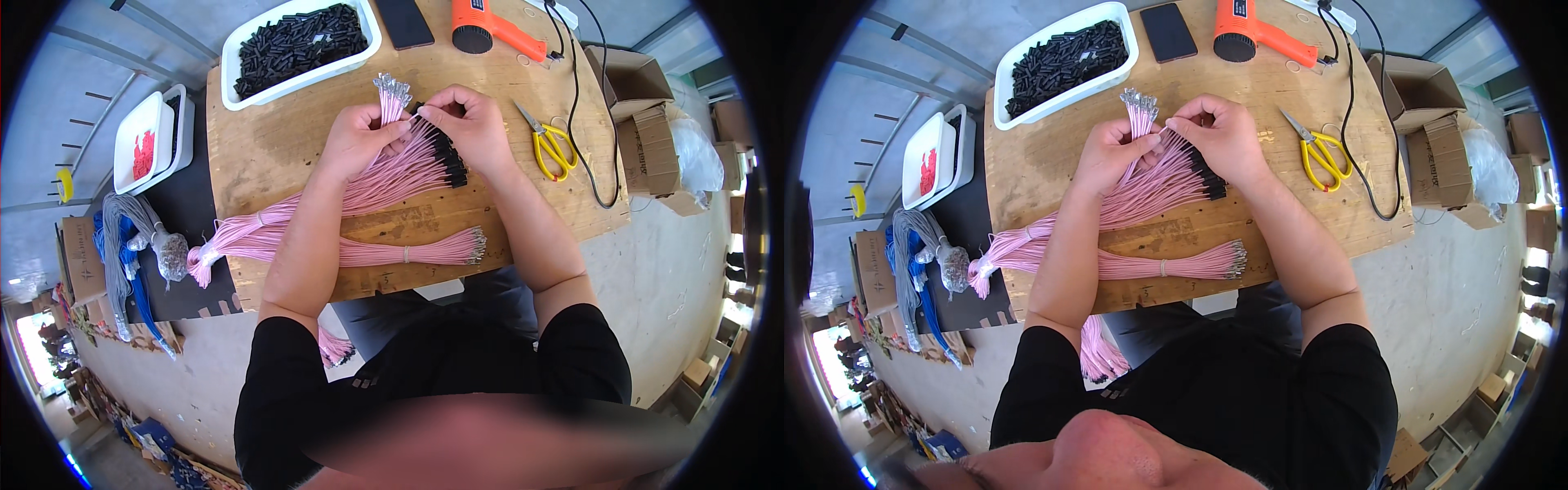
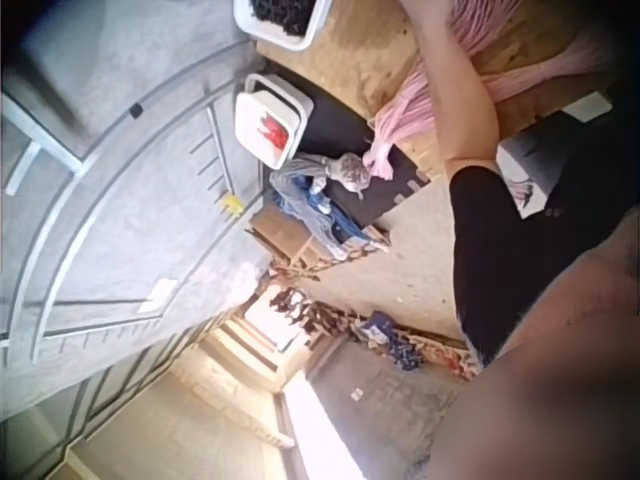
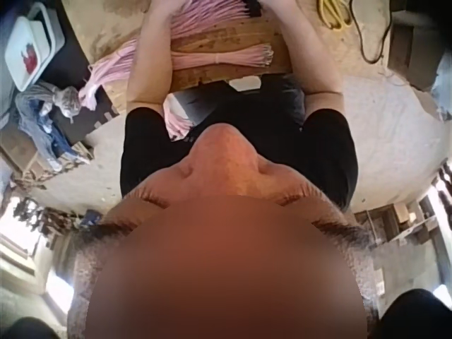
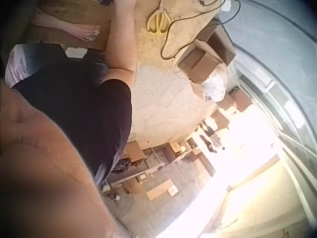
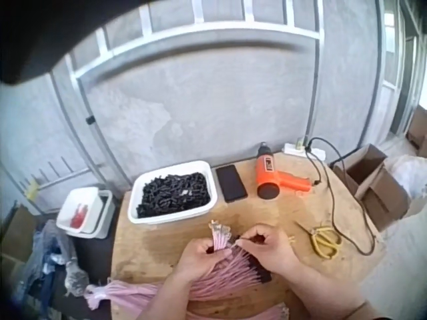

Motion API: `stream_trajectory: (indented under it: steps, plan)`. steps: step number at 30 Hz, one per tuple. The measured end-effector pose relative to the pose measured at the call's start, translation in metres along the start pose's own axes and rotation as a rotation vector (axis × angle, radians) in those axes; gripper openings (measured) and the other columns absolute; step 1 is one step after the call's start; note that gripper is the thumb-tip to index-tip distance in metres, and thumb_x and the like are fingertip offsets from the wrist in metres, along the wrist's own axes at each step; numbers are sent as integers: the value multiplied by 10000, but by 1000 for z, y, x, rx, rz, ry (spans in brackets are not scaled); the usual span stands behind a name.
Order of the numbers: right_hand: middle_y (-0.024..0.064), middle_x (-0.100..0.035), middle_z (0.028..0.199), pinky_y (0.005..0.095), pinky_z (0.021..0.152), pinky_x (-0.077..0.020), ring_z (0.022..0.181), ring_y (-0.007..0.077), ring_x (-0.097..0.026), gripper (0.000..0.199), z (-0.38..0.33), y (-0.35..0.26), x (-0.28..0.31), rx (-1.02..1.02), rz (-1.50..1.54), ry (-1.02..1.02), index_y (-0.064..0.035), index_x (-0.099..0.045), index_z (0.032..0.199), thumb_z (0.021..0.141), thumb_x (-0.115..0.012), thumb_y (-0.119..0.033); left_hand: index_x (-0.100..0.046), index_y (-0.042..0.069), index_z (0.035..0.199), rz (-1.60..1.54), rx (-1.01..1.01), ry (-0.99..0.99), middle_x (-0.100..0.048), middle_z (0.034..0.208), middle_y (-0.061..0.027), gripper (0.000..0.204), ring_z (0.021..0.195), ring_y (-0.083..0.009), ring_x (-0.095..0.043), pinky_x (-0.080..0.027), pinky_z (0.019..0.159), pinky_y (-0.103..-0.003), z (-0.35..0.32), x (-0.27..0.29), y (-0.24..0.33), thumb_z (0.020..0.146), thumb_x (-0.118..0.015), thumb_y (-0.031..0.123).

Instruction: Manually attaching small black connector sleeves to the ends of bundles of pink electrical wires at a workbench.

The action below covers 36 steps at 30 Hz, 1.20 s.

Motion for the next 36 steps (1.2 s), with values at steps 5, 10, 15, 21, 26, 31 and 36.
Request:
stream_trajectory:
  steps: [5,10,15,21,26,31,36]
  plan:
    - [-7,-669,803,200,632,-455,704,31,-561,94,1,-9,2,-61,29,-70,-4,-688,930,870,-744,-50,-707,-28,985,57,-41,66,-707,802,-77,148,648,-105,-641,-529,602,-236,2,-4,-2,910,-712,99]
    - [129,-627,1148,221,796,-497,948,146,-608,265,18,17,40,-240,754,-41,47,-559,1188,923,-564,43,-696,-31,1001,-48,0,111,-707,808,-89,161,648,-117,-647,-533,596,-242,4,-7,2,910,-714,100]
    - [236,-590,1213,338,1008,-535,1160,299,-614,219,26,23,40,-344,998,154,96,-526,1162,962,-436,93,-686,-31,1028,-116,11,134,-706,817,-96,178,643,-122,-646,-533,586,-244,2,2,-1,912,-711,101]
    - [266,-628,1205,370,949,-567,1042,314,-687,227,19,18,40,-289,769,69,15,-503,1228,1007,-454,-3,-685,-40,1014,-141,-36,81,-697,832,-79,178,676,-109,-632,-520,621,-235,8,3,-13,911,-719,102]
    - [119,-720,965,261,770,-542,806,153,-675,186,13,12,30,-200,493,-18,5,-650,1140,971,-594,-52,-701,-21,934,-155,-15,101,-696,767,-53,188,650,-86,-634,-497,585,-215,7,-2,-6,890,-745,157]
    - [72,-717,924,234,735,-504,795,113,-642,210,7,5,10,-206,486,-62,25,-713,1122,926,-646,-13,-700,-29,948,-167,6,107,-694,782,-49,193,651,-86,-620,-493,586,-216,5,5,-11,881,-741,148]
    - [80,-716,933,238,727,-514,797,120,-655,196,1,-2,6,-173,438,-52,34,-702,1101,911,-658,21,-700,-20,937,-208,19,91,-687,780,-49,169,659,-89,-611,-482,590,-217,5,2,-5,885,-727,139]
Point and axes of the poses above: each hand's wrist, its own z-axis towards the middle knuckle, its own x-axis out of the back of the hand, y = z × x, the point moved 1 cm from there along z, towards the middle knuckle
